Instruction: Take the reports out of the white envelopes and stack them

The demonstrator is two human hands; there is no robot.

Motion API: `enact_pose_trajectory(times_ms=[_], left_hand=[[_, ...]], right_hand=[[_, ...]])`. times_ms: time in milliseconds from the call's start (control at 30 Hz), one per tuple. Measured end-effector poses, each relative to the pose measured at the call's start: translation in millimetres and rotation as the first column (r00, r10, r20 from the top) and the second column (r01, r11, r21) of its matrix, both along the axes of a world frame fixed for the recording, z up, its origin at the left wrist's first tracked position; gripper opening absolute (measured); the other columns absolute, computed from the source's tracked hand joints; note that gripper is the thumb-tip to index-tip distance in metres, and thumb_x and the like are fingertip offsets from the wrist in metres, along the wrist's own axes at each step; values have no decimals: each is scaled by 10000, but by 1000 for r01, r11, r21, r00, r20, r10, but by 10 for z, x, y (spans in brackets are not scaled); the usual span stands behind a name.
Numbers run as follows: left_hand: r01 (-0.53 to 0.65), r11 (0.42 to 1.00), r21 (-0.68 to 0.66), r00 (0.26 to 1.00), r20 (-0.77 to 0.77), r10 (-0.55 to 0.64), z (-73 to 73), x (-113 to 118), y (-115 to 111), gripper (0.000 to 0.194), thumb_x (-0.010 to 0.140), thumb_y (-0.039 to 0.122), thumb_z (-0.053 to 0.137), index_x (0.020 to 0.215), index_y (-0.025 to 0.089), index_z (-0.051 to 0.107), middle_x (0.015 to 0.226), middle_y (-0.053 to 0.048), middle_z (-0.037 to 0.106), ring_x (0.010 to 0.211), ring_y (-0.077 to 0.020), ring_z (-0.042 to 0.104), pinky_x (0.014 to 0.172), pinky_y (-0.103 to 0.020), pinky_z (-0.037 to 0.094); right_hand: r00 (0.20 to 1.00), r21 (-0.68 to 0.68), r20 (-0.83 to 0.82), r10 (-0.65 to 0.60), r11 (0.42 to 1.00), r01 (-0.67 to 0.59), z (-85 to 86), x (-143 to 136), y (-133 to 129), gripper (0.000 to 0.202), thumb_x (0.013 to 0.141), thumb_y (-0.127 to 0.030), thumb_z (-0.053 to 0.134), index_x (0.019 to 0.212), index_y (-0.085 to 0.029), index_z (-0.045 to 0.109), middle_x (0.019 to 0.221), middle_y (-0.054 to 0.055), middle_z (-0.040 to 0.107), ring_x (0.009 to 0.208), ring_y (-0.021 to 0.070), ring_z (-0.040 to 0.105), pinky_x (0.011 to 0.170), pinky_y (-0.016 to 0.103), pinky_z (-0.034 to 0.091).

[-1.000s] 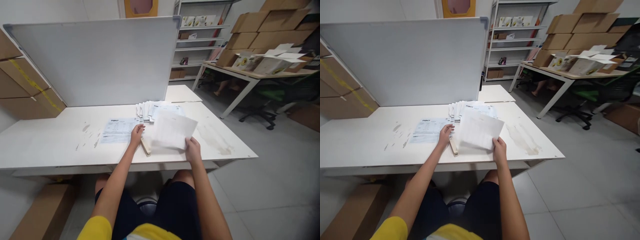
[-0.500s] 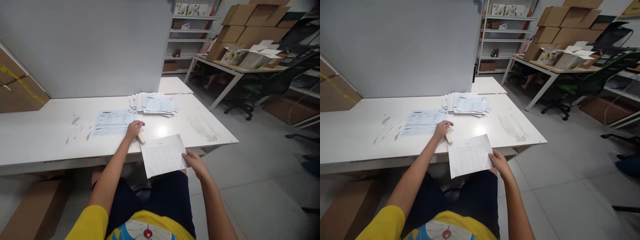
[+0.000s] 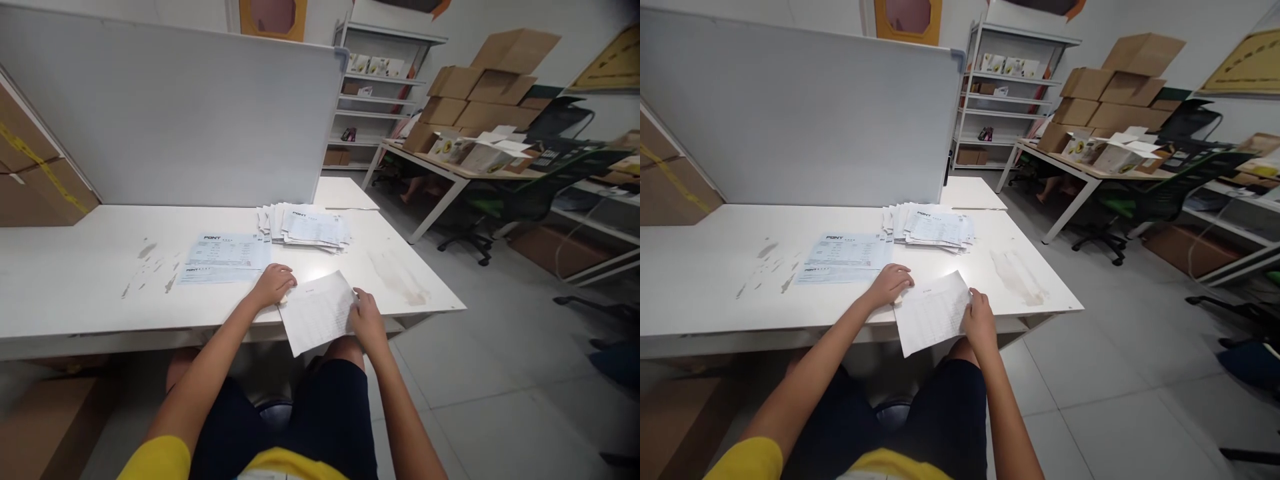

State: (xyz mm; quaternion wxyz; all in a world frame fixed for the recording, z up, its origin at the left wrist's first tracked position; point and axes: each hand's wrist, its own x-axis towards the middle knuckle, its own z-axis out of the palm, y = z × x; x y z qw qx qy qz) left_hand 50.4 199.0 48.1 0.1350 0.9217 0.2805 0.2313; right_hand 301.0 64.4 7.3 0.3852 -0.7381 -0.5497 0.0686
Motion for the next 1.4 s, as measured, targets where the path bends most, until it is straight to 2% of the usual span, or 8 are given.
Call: enact_pose_trajectory(times_ms=[300, 467, 600, 733, 900, 1033, 1233, 1400], left_hand=[[-1, 992, 129, 980, -197, 27, -14, 57, -105, 355, 883, 78, 347, 1046, 195, 640, 1084, -41, 683, 1378, -264, 336, 1169, -571, 11], [-61, 998, 23, 998, 1, 61, -79, 3, -112, 313, 907, 166, 371, 1015, 234, 657, 1021, 1, 712, 1233, -205, 499, 1190, -514, 94], [-124, 992, -15, 982, 140, 125, -95, -6, -126, 319, 927, 212, 355, 1010, 229, 663, 1029, -10, 710, 1143, -180, 557, 1179, -464, 173], [-141, 990, -23, 973, 179, 143, -67, 3, -177, 357, 958, 303, 350, 1202, 227, 598, 1240, -45, 640, 1203, -176, 528, 1163, -434, 222], [-203, 979, -21, 957, 209, 203, -85, 2, -175, 437, 960, 333, 350, 1349, 206, 502, 1509, -72, 389, 1375, -206, 361, 1158, -441, 225], [-220, 969, -109, 959, 156, 235, -155, 21, -145, 343, 907, 238, 401, 1096, 212, 685, 1123, -54, 710, 1074, -214, 616, 1000, -412, 405], [-249, 956, -158, 951, 147, 272, -202, 32, -135, 283, 884, 207, 442, 940, 195, 719, 911, -30, 748, 900, -201, 644, 872, -361, 440], [-257, 953, -160, 953, 123, 277, -183, 30, -155, 273, 890, 203, 437, 939, 195, 705, 906, -28, 744, 898, -198, 638, 871, -357, 428]], right_hand=[[991, -32, -106, -84, 996, 81, -52, -19, 32, 500, 745, -231, 391, 1195, -126, 584, 1112, 165, 593, 1028, 307, 555, 892, 448, 459], [934, -19, -355, -25, 1000, 19, -29, 104, 90, 503, 661, -258, 469, 1134, -187, 627, 980, 80, 637, 864, 246, 580, 799, 388, 473], [829, 246, -557, 43, 963, 115, -1, 262, 218, 448, 662, -315, 550, 1087, -196, 631, 973, 43, 616, 866, 199, 559, 756, 320, 455], [681, 401, -730, 45, 836, 375, 49, 332, 587, 398, 605, -258, 588, 995, -186, 617, 954, 26, 588, 913, 179, 553, 820, 313, 441], [551, 358, -834, 34, 794, 492, 127, 351, 1318, 375, 583, -216, 514, 955, -194, 556, 924, 12, 543, 868, 165, 549, 820, 325, 463], [670, 325, -739, -74, 832, 449, 144, 367, 1834, 405, 649, -233, 443, 1040, -176, 531, 987, 42, 540, 853, 173, 539, 835, 359, 466], [958, 220, -250, -140, 955, 197, -35, 399, 2067, 467, 730, -347, 506, 1137, -128, 569, 1156, 164, 540, 1089, 316, 478, 1001, 542, 328], [983, 226, 128, 134, 961, -160, -88, 312, 1909, 460, 785, -433, 514, 1161, -177, 578, 1332, 164, 482, 1278, 321, 365, 1058, 543, 258]])
